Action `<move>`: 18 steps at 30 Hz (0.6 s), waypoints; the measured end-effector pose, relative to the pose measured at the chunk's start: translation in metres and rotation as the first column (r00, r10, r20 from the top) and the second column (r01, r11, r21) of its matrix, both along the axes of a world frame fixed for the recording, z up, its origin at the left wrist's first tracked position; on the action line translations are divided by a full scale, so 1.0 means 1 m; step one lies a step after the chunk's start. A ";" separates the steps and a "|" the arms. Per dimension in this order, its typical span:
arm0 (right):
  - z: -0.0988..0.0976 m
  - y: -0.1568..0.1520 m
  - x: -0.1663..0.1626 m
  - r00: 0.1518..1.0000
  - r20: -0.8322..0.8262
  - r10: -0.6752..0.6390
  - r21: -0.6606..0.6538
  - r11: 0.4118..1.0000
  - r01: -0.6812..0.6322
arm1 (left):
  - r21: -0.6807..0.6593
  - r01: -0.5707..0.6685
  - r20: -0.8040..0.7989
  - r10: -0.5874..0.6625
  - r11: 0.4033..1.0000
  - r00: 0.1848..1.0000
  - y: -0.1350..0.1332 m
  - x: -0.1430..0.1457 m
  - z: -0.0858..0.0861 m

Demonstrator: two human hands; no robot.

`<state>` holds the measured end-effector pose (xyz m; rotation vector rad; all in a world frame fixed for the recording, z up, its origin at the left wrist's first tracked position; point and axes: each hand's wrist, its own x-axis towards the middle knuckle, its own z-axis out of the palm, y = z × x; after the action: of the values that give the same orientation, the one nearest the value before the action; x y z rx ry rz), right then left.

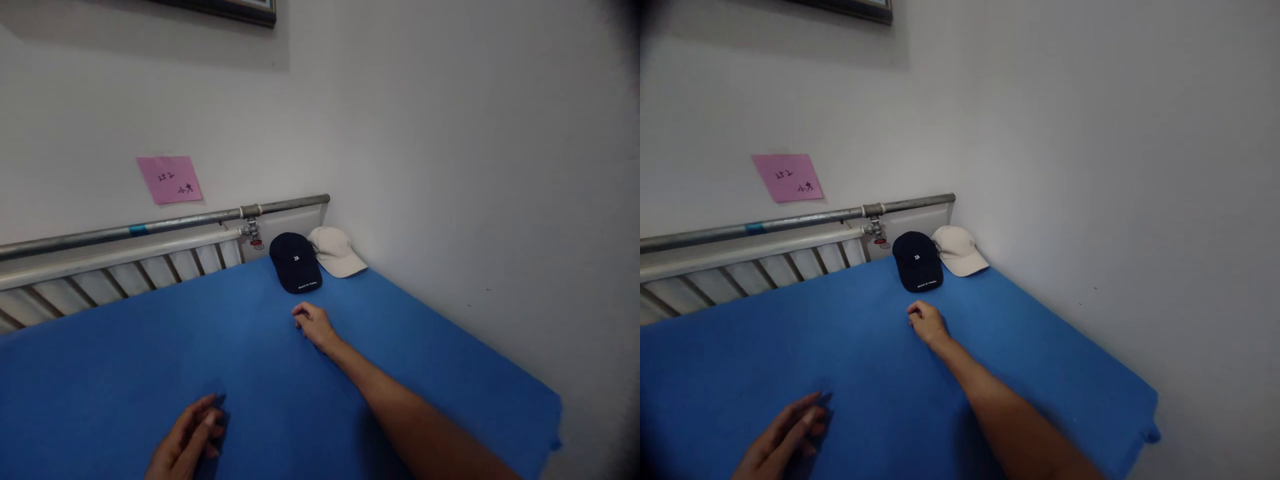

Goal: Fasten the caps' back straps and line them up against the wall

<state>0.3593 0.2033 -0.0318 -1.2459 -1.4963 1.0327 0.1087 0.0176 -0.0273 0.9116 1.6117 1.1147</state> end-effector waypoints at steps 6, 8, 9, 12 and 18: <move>0.020 -0.018 0.002 0.993 0.120 0.023 0.059 0.998 -0.030 | 0.117 -0.115 0.070 0.108 0.986 0.992 -0.001 0.014 0.010; 0.025 -0.028 -0.001 0.990 0.119 0.081 0.080 0.993 -0.091 | 0.149 -0.339 0.209 0.305 0.929 0.929 -0.001 0.003 0.015; 0.026 -0.031 -0.003 0.987 0.113 0.115 0.079 0.989 -0.125 | 0.157 -0.446 0.220 0.409 0.881 0.886 -0.001 -0.007 0.016; 0.022 -0.032 -0.011 0.949 0.286 0.137 0.136 0.974 -0.181 | 0.183 -0.697 0.227 0.660 0.694 0.717 -0.011 -0.049 0.016; 0.026 -0.041 -0.018 0.882 0.455 0.125 0.084 0.980 -0.182 | 0.158 -0.938 0.385 0.855 0.308 0.346 -0.048 -0.095 0.018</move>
<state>0.3414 0.1620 -0.0060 -1.3513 -2.0107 0.7628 0.0134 -0.0306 -0.0098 -0.1124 1.7401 2.2904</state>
